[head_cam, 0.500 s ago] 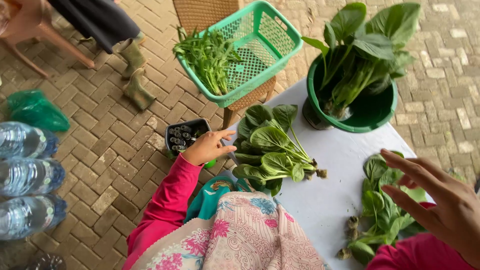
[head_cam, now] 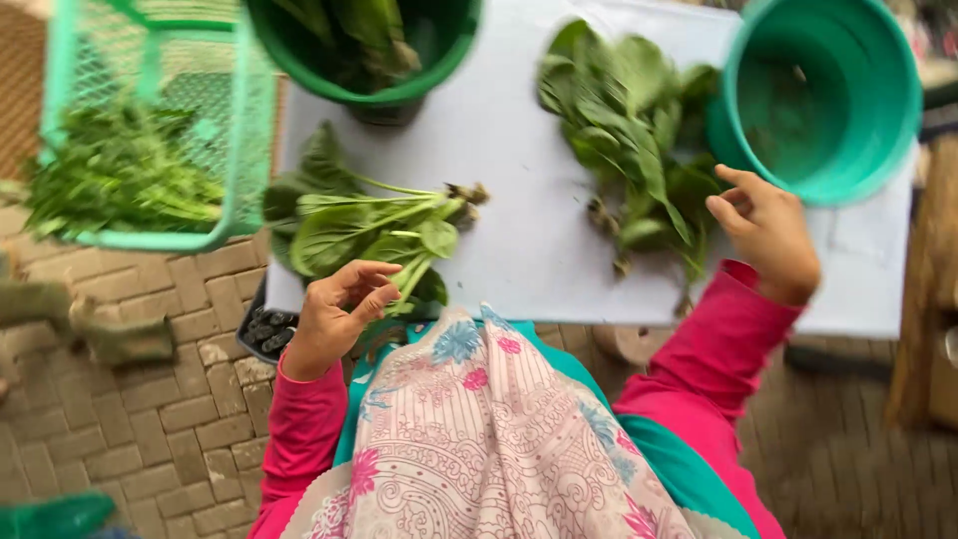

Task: The person sorts harvested leafy green vegetables on a white table, picking up bok choy bunches one at a time and placing them upright into a green bucket, while other greens sit in a green plastic basket nearby. The person continues transferring bunches from the table into the bucket throughout the clip.

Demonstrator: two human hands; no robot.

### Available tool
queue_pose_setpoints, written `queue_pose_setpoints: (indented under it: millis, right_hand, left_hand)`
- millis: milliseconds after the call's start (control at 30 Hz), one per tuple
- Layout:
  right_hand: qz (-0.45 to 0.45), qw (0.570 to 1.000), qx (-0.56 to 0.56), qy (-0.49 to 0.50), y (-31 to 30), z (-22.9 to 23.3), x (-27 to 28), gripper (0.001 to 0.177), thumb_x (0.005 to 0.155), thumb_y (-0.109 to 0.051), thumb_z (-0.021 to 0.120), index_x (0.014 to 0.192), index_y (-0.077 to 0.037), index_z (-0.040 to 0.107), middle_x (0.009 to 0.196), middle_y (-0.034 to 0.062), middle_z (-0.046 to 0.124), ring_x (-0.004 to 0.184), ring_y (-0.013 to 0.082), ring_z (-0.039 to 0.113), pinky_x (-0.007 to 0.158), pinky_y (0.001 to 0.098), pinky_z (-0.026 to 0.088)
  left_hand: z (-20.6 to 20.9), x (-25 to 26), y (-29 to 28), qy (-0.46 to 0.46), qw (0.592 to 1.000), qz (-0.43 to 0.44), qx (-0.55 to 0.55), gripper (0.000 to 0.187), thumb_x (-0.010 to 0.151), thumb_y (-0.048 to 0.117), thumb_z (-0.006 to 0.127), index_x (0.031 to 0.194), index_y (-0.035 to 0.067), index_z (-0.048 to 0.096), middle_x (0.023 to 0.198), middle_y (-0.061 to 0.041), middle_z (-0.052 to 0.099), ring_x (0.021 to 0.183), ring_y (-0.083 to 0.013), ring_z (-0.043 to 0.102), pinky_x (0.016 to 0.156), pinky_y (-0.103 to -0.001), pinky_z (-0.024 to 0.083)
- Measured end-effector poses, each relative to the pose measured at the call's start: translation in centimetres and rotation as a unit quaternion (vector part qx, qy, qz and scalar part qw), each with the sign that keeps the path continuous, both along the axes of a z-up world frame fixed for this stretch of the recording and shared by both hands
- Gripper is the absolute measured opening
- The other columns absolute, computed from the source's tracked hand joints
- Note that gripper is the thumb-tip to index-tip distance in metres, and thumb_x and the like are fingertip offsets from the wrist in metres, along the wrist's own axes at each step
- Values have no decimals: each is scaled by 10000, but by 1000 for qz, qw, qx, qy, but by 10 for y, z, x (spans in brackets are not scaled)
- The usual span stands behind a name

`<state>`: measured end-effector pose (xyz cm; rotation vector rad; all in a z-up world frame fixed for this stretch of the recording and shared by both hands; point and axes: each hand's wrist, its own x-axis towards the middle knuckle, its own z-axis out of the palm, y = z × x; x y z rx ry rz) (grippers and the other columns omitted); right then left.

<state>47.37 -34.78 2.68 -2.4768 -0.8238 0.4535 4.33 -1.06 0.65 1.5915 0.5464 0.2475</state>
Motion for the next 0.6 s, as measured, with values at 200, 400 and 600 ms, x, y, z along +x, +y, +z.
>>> queue_pose_setpoints:
  millis: [200,400,600]
  right_hand:
    - [-126,974,-190,-5,-128,-178,25,683,773,-282,899,1335,6,638,1172,249,691,1066,386,677,928,464,545]
    - [-212,949,-235,7,-104,-201,-1,1134,587,-309,994,1478,24,376,1406,244,506,1271,412,508,1014,479,455]
    - [-236,969,-54,-49,-130,-267,0,568,787,-203,871,1249,7,616,1139,218,698,1051,401,679,911,485,554]
  left_hand:
    - [1,61,-18,20,993,-110,32,269,962,152,710,1212,52,709,860,-5,737,713,-37,643,626,-207,527]
    - [-2,98,-35,47,984,-164,56,267,956,147,720,1208,59,722,811,-7,725,674,-40,636,604,-204,513]
    - [-2,123,-51,55,980,-180,61,275,936,137,731,1202,68,718,884,-18,758,670,-47,627,593,-210,514]
